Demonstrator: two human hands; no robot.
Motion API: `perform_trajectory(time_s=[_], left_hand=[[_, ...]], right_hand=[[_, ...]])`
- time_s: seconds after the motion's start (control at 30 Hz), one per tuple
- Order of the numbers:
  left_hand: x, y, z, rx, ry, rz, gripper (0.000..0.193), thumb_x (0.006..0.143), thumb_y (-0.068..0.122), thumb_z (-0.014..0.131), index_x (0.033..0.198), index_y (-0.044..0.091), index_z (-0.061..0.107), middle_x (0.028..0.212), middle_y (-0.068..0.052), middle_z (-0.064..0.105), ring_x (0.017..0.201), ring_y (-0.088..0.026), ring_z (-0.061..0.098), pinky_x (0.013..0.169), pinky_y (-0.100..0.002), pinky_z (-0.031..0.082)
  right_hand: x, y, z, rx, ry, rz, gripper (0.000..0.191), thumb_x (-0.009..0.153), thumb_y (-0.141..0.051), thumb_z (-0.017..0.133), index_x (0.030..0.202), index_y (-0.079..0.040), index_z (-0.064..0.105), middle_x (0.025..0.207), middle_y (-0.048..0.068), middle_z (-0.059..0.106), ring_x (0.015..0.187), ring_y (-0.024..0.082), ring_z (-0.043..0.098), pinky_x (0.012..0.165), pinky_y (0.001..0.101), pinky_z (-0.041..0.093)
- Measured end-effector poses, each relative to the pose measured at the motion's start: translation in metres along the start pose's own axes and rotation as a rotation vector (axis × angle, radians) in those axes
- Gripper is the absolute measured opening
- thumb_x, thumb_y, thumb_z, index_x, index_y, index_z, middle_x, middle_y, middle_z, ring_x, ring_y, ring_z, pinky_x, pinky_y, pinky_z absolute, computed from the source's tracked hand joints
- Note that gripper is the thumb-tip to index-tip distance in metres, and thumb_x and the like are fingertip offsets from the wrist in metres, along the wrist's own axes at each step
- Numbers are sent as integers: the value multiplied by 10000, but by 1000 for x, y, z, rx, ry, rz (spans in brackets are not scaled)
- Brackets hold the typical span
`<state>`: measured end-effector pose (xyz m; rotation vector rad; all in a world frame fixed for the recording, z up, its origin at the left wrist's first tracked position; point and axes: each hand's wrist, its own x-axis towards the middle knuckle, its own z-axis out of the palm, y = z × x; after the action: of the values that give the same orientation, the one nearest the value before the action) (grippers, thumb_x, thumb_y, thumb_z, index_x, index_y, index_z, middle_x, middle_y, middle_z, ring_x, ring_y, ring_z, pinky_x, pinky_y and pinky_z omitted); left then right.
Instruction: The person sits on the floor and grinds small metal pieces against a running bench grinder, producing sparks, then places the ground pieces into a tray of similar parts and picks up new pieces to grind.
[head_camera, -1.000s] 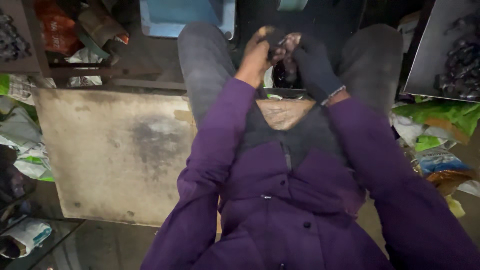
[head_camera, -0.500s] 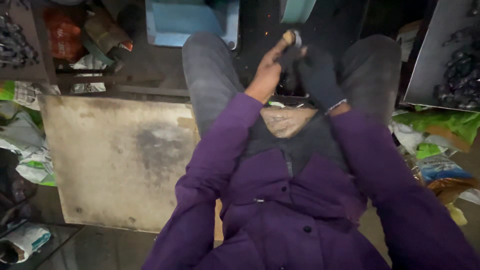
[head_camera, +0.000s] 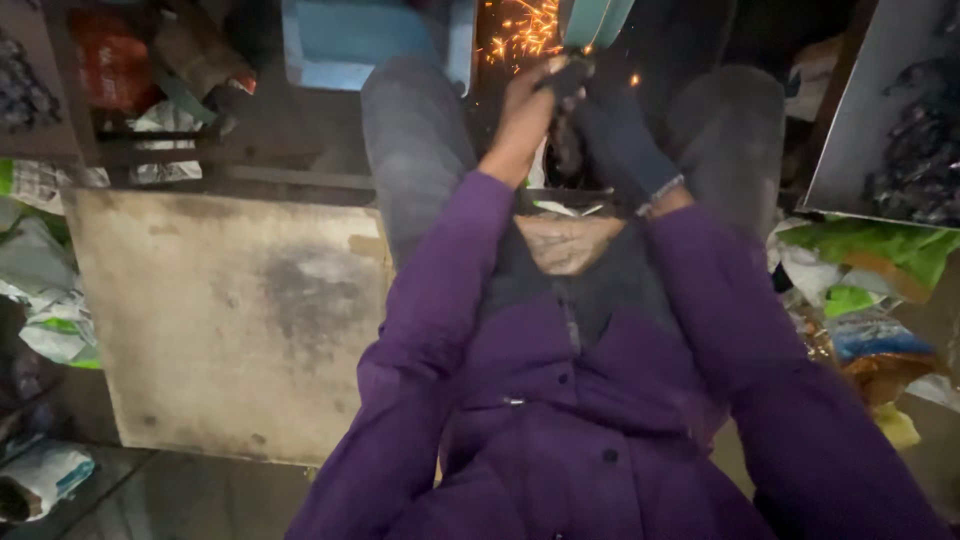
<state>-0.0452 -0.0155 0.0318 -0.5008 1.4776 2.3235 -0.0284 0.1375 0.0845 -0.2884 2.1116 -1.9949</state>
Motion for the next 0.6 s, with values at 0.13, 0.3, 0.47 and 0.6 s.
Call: perform_trajectory(time_s=[0.13, 0.3, 0.47, 0.6], left_hand=[[-7, 1, -12, -228, -2, -239, 259, 1036, 68, 489, 1195, -22, 672, 1013, -95, 747, 822, -194, 771, 662, -275, 550], [-8, -21, -5, -261, 56, -152, 442, 980, 10, 388, 1392, 8, 548, 1157, -157, 688, 941, -249, 711, 846, -425, 623], [-13, -36, 12, -584, -245, -80, 621, 936, -95, 366, 1537, 40, 442, 1408, -9, 626, 1285, -166, 609, 1098, -458, 502], [-26, -24, 6, -157, -317, -30, 550, 958, -85, 489, 1498, 7, 530, 1389, -60, 648, 1299, -211, 601, 1138, -412, 474]], right_hand=[[-20, -15, 7, -27, 52, 199, 261, 977, -163, 748, 1148, -8, 626, 949, 19, 660, 787, 64, 582, 653, 254, 496], [-14, -3, 5, -293, 296, -125, 179, 1074, -138, 702, 1188, -6, 662, 1081, 18, 704, 979, 83, 644, 857, 281, 532], [26, 35, -21, 669, 263, -12, 188, 1163, -185, 613, 1129, -2, 643, 1009, 57, 649, 921, 133, 602, 854, 317, 507], [4, 25, -46, -40, 204, -91, 194, 1178, -201, 604, 1195, -11, 639, 1081, 144, 656, 990, 270, 629, 880, 392, 509]])
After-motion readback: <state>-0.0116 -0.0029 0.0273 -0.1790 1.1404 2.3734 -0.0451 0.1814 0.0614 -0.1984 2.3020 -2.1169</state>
